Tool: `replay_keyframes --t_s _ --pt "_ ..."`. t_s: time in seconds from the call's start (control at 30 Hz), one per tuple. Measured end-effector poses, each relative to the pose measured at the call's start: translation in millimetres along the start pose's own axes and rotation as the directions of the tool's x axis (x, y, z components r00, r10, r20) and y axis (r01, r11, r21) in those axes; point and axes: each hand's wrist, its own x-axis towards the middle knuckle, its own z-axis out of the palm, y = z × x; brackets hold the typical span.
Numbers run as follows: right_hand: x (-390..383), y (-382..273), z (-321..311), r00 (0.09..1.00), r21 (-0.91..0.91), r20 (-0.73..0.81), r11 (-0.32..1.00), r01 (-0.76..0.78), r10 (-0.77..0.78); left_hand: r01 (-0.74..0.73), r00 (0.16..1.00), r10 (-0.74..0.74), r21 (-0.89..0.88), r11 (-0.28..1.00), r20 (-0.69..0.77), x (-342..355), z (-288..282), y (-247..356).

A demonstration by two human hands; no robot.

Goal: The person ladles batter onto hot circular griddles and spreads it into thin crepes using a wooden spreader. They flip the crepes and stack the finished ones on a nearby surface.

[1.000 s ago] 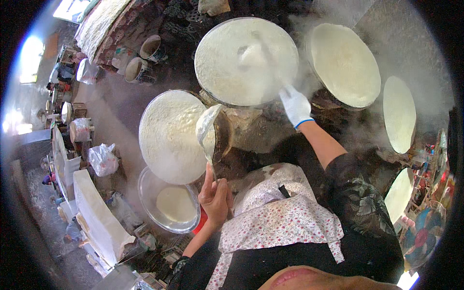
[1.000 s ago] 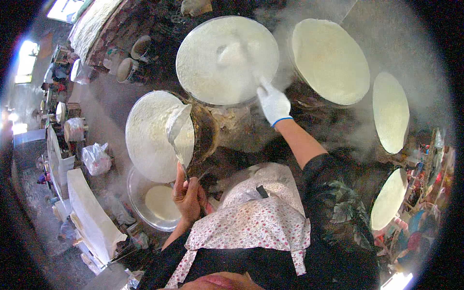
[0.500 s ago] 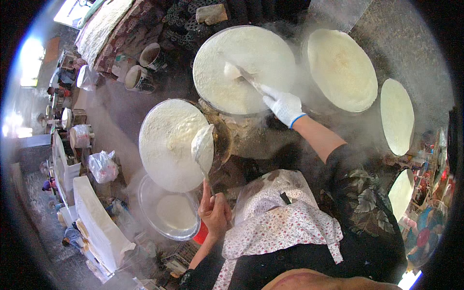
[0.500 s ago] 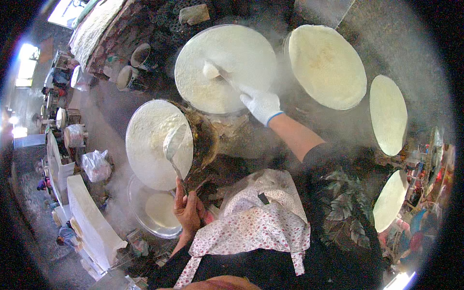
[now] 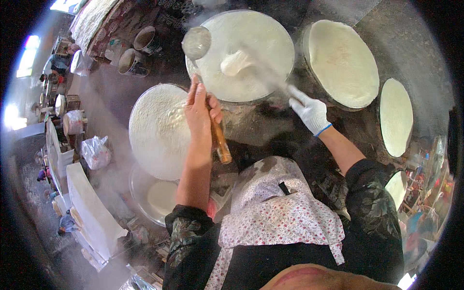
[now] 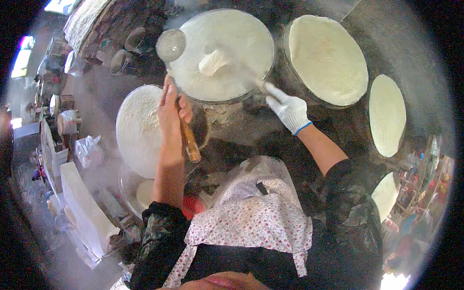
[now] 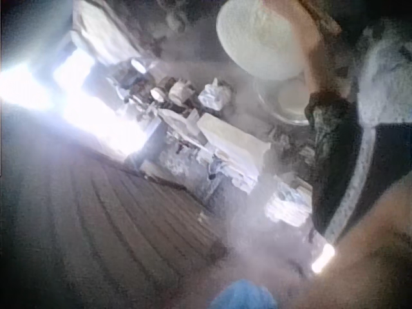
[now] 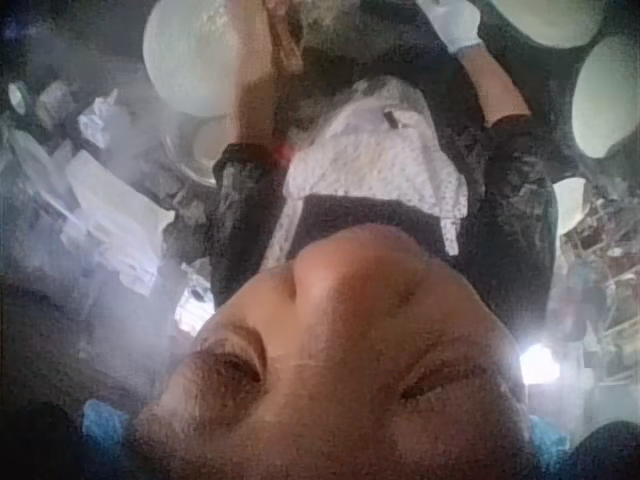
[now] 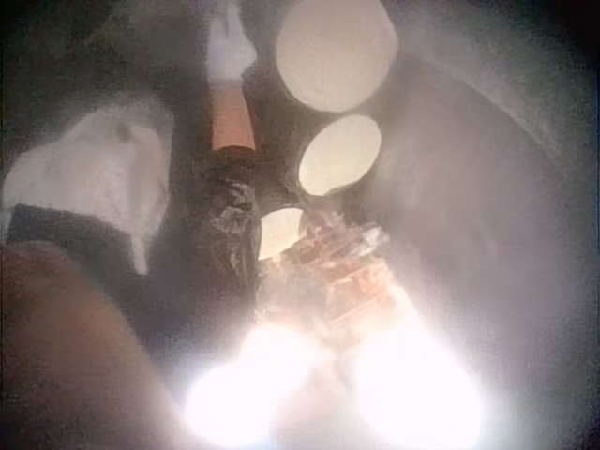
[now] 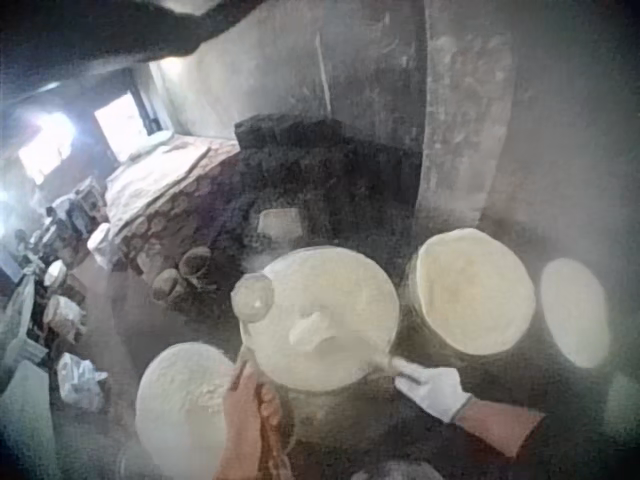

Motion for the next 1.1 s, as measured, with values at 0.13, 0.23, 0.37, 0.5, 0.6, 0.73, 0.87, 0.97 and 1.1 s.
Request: replay_keyframes --t_s 0.13,0.23,0.37,0.5,0.6,0.73,0.87,0.97,1.1 --pt "-4 -4 10 0.94 -0.118 0.339 0.991 0.069 -0.025 0.12 0.991 -0.122 -0.031 0.992 -0.054 -15 -7 -11" --pt "0 -7 24 0.963 -0.033 0.254 0.996 -0.088 0.093 0.189 0.978 -0.197 -0.106 0.976 -0.066 -25 -12 -23" --pt "5 -16 47 0.976 0.029 0.215 0.999 0.013 -0.019 0.334 0.911 -0.406 -0.455 0.826 -0.069 -26 -7 -43" --pt "3 -38 52 0.964 0.38 0.247 0.925 -0.005 -0.096 0.417 0.846 -0.514 -0.775 0.475 0.14 -26 1 -39" --pt "-2 -56 26 0.919 0.527 0.389 0.803 -0.279 0.064 0.441 0.836 -0.37 -0.897 0.011 0.406 -46 -3 -12" --pt "1 -68 -28 0.882 0.629 0.4 0.625 -0.462 0.25 0.564 0.825 -0.092 -0.825 0.051 0.558 -79 -14 20" --pt "8 -61 -39 0.957 0.777 0.107 0.577 -0.251 0.271 0.531 0.844 -0.174 -0.838 0.125 0.508 -78 -13 23" --pt "-7 -48 -9 0.922 0.699 0.184 0.615 -0.366 0.34 0.513 0.85 -0.198 -0.853 0.098 0.488 -77 -10 20" --pt "-39 -21 41 0.912 0.076 0.387 0.981 -0.179 0.136 0.568 0.812 -0.209 -0.82 0.074 0.544 -95 -11 18"
